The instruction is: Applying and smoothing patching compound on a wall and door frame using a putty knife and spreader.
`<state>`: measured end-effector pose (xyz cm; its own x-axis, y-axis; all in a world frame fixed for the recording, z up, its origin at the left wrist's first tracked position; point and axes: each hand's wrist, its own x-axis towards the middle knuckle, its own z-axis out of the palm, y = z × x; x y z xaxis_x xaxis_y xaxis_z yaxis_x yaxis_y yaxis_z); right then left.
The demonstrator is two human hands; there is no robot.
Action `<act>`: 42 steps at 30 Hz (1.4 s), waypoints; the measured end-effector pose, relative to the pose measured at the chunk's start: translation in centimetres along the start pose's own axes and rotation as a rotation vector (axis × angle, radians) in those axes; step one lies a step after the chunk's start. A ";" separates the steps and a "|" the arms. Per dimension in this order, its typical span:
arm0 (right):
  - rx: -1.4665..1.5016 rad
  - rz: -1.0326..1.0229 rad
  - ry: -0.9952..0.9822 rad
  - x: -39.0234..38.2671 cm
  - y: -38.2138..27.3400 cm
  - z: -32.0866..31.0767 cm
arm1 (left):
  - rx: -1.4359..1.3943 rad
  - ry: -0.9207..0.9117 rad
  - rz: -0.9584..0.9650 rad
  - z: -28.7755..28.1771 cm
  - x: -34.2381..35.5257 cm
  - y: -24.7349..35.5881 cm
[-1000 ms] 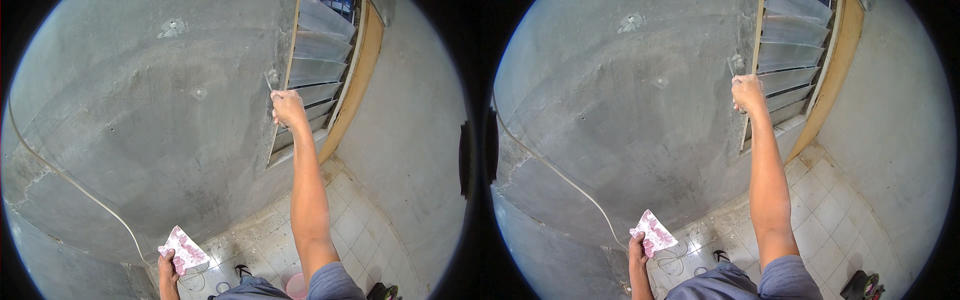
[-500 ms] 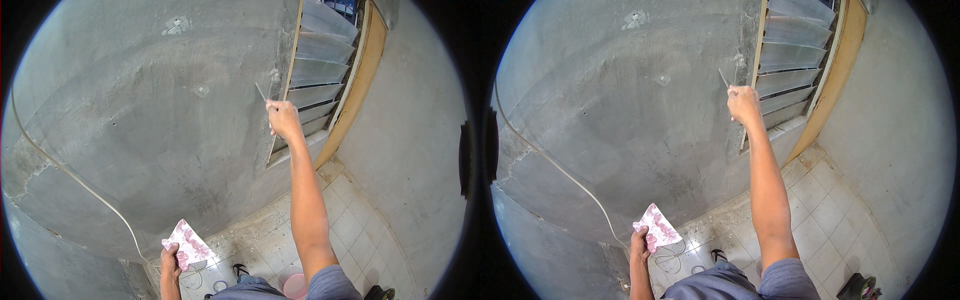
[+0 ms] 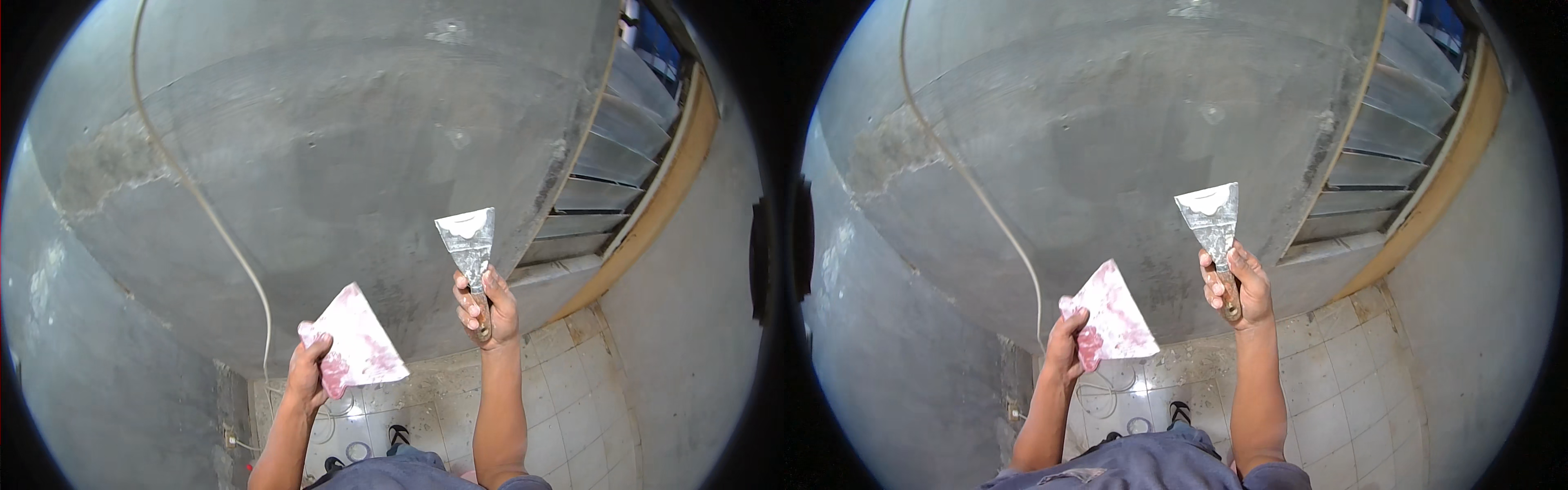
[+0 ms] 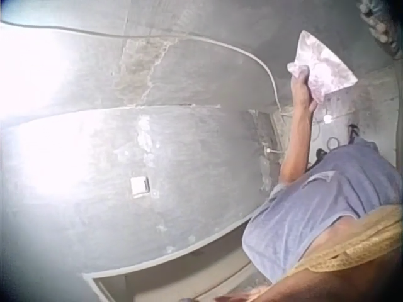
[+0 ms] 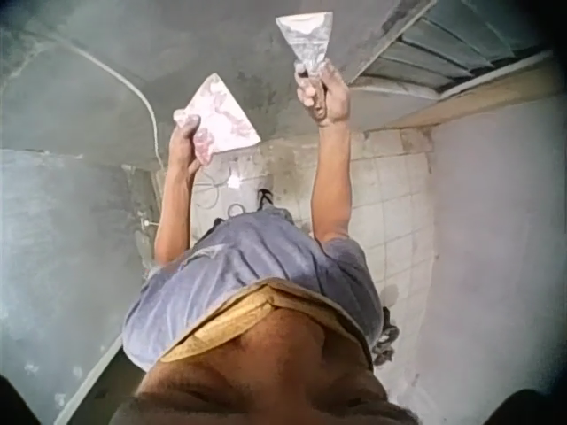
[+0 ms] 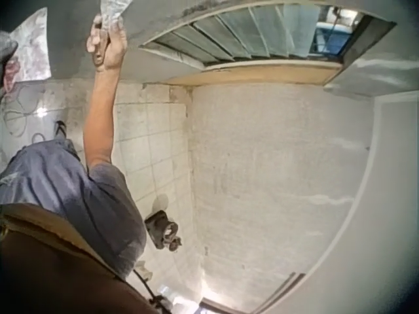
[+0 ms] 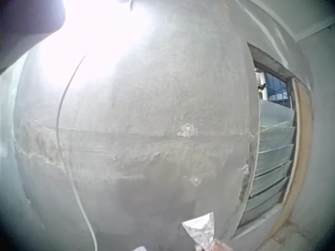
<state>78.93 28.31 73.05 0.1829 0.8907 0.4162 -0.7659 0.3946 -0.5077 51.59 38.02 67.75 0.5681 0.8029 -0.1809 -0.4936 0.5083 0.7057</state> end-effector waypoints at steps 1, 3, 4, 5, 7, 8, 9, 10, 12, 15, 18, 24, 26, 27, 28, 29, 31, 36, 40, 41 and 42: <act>-0.055 -0.016 0.021 -0.1 0.5 0.2 | -0.012 -0.023 0.004 0.8 -0.2 0.6; -0.199 -0.019 0.006 -0.2 1.6 0.7 | -0.033 -0.011 0.028 1.7 -0.4 1.6; -0.185 0.013 -0.007 -0.2 2.0 1.0 | -0.033 -0.032 0.025 2.0 -0.4 2.0; -0.369 0.019 0.006 -0.6 2.0 0.9 | -0.039 -0.060 0.009 2.4 -0.1 2.0; -0.665 0.077 -0.023 -1.2 1.7 1.1 | -0.050 -0.097 -0.002 3.3 -0.5 2.9; -0.658 0.105 -0.031 -1.2 1.9 1.6 | -0.061 -0.121 -0.007 3.6 -0.6 3.2; -0.888 0.021 -0.116 -1.0 2.1 2.3 | -0.071 -0.103 0.000 3.7 -0.7 3.5; -1.116 -0.070 -0.205 -0.9 2.3 2.8 | -0.085 -0.114 -0.023 3.7 -0.8 3.7; -1.185 -0.061 -0.223 -0.9 2.6 3.1 | -0.103 -0.126 -0.044 3.4 -0.8 4.0; -1.426 -0.119 -0.323 -0.8 2.7 3.5 | -0.116 -0.168 -0.076 2.7 -0.6 4.1; -1.559 -0.150 -0.406 -0.8 2.9 3.4 | -0.096 -0.161 -0.089 2.0 -0.4 4.1; -1.704 -0.189 -0.484 -1.5 2.8 1.7 | -0.089 -0.193 -0.131 0.7 0.4 3.3; -1.768 -0.168 -0.472 -1.9 2.4 1.1 | -0.063 -0.175 -0.106 0.2 0.5 3.1; -1.768 -0.162 -0.469 -2.1 2.1 0.9 | -0.065 -0.173 -0.111 -0.1 0.6 3.0; -1.812 -0.165 -0.469 -2.2 1.8 0.7 | -0.045 -0.145 -0.110 -0.4 0.9 3.0; -1.858 -0.173 -0.465 -2.4 1.5 0.6 | -0.022 -0.122 -0.110 -0.6 1.1 3.3; -1.884 -0.107 -0.402 -3.5 1.3 -0.7 | -0.024 -0.122 -0.069 -0.9 1.0 4.1; -1.551 0.083 0.061 -6.8 2.2 -0.3 | 0.142 -0.011 0.189 -0.7 0.9 5.2; -0.639 0.352 0.381 -8.1 4.7 5.3 | 0.386 0.037 0.436 -0.7 0.6 4.6; -0.514 0.465 0.405 -7.9 4.9 6.4 | 0.429 0.038 0.466 -0.2 0.2 4.3; -0.384 0.574 0.425 -7.8 5.1 7.1 | 0.436 0.024 0.455 -0.2 0.0 4.0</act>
<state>69.21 21.79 72.52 0.1037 0.9570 -0.2710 -0.5603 -0.1689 -0.8109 49.51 40.09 70.46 0.3470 0.9181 0.1917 -0.3661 -0.0556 0.9289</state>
